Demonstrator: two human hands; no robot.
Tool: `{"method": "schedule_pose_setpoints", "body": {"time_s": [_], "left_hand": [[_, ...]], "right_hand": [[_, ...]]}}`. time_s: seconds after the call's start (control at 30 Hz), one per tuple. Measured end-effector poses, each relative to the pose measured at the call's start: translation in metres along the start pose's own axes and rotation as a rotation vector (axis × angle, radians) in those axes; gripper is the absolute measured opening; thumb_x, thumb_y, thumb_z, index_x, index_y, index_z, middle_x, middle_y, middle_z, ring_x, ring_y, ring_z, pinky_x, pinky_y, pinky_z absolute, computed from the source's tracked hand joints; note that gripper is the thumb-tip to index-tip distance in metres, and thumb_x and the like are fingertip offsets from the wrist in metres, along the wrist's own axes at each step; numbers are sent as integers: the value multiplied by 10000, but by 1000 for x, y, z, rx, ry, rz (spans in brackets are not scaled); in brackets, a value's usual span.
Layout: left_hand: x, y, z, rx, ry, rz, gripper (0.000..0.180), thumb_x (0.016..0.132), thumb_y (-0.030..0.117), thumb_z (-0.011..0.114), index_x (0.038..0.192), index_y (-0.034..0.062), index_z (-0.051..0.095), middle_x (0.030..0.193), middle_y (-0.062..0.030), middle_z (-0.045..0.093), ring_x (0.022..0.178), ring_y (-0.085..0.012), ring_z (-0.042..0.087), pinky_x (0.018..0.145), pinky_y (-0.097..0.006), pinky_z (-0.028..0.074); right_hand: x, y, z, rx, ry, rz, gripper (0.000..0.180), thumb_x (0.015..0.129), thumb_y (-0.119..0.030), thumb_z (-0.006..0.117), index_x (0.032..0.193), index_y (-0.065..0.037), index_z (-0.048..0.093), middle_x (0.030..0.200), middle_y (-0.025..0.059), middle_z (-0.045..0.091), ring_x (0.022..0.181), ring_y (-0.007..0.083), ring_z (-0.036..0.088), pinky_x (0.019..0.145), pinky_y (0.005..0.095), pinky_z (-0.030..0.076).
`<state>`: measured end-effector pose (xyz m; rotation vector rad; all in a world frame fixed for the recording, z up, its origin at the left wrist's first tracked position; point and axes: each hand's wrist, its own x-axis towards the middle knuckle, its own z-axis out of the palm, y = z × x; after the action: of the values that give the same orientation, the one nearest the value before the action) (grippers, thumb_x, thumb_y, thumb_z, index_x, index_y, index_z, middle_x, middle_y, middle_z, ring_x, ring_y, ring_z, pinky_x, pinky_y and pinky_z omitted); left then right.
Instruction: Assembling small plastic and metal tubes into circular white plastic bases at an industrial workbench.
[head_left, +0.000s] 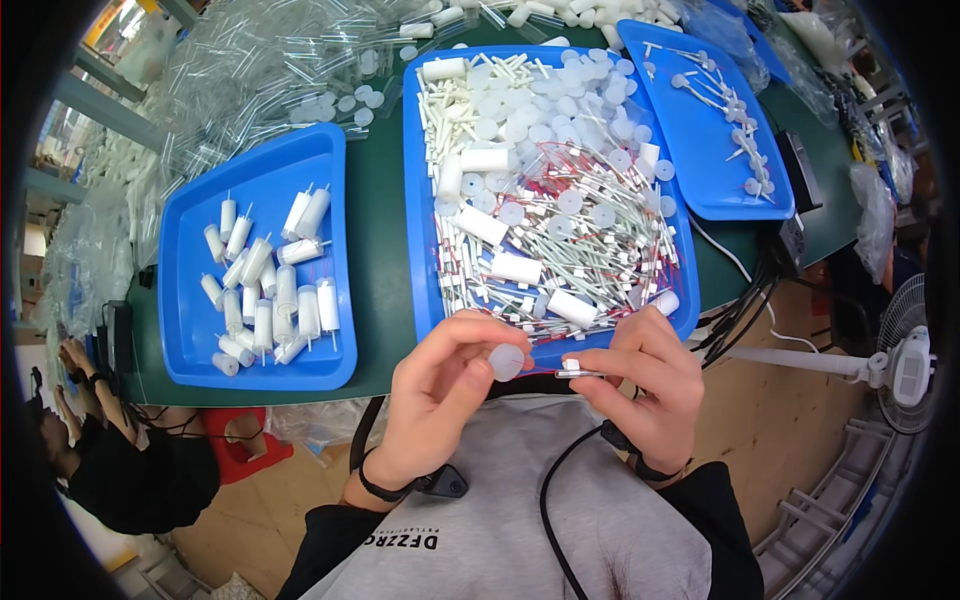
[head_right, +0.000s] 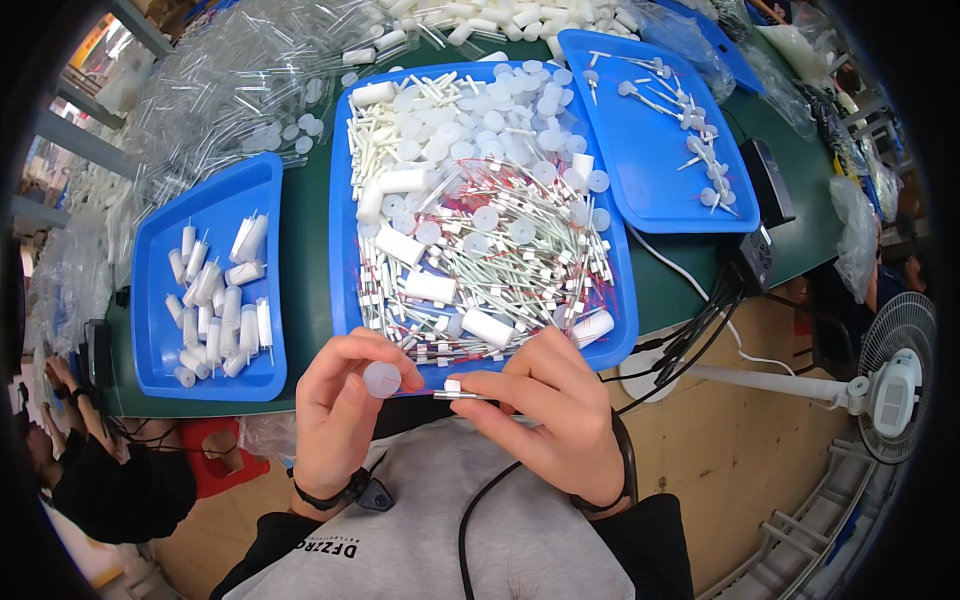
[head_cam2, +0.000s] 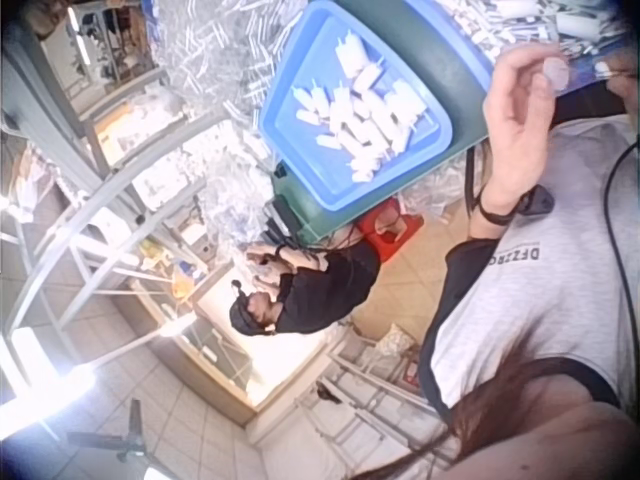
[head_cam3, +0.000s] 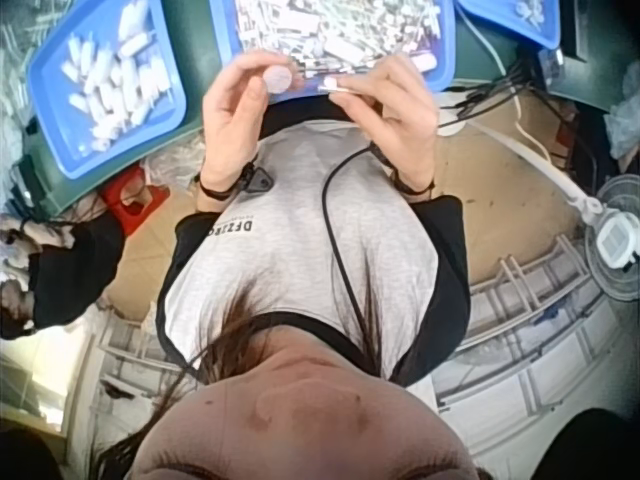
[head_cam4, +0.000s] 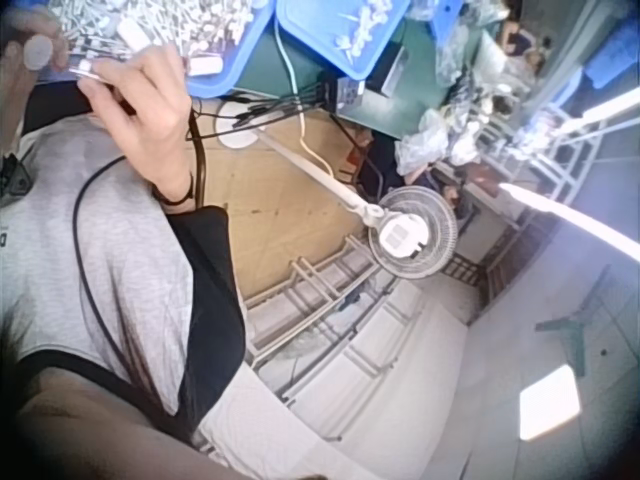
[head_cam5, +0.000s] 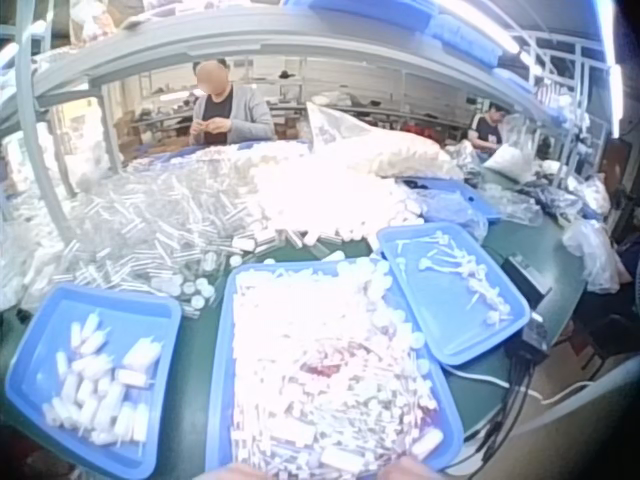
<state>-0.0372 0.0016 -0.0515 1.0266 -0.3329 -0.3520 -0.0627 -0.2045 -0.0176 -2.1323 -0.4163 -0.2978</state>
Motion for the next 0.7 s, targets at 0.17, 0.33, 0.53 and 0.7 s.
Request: {"method": "schedule_pose_setpoints", "body": {"time_s": [0.17, 0.33, 0.53, 0.7], "left_hand": [[0, 4, 0, 33, -1, -11, 259, 986, 93, 425, 1176, -48, 528, 1094, -118, 551, 1010, -178, 560, 909, -316, 428], [0, 1, -2, 54, -24, -35, 261, 976, 89, 446, 1175, -53, 538, 1128, -126, 564, 1033, -183, 534, 902, -313, 408], [-1, 2, -4, 78, -49, -67, 256, 955, 65, 471, 1169, -55, 543, 1144, -131, 561, 1074, -188, 500, 917, -319, 397], [-2, 2, -2, 102, -33, -40, 250, 920, -8, 496, 1160, -60, 541, 1151, -129, 531, 1080, -194, 496, 937, -329, 402]], "right_hand": [[1, 3, -3, 54, -32, 27, 232, 656, -36, 793, 873, -25, 713, 640, 14, 511, 598, 163, 467, 557, 289, 339], [-1, 6, -4, 147, -95, 69, 207, 676, -56, 766, 879, -33, 728, 634, 18, 484, 616, 169, 455, 572, 300, 338], [-1, 5, -7, 30, -17, 60, 212, 649, -37, 794, 842, -21, 707, 618, 26, 503, 568, 158, 457, 527, 293, 333], [1, -1, -10, -68, -3, 25, 237, 633, -31, 796, 854, -33, 709, 623, 21, 491, 562, 166, 452, 517, 295, 334]]}}
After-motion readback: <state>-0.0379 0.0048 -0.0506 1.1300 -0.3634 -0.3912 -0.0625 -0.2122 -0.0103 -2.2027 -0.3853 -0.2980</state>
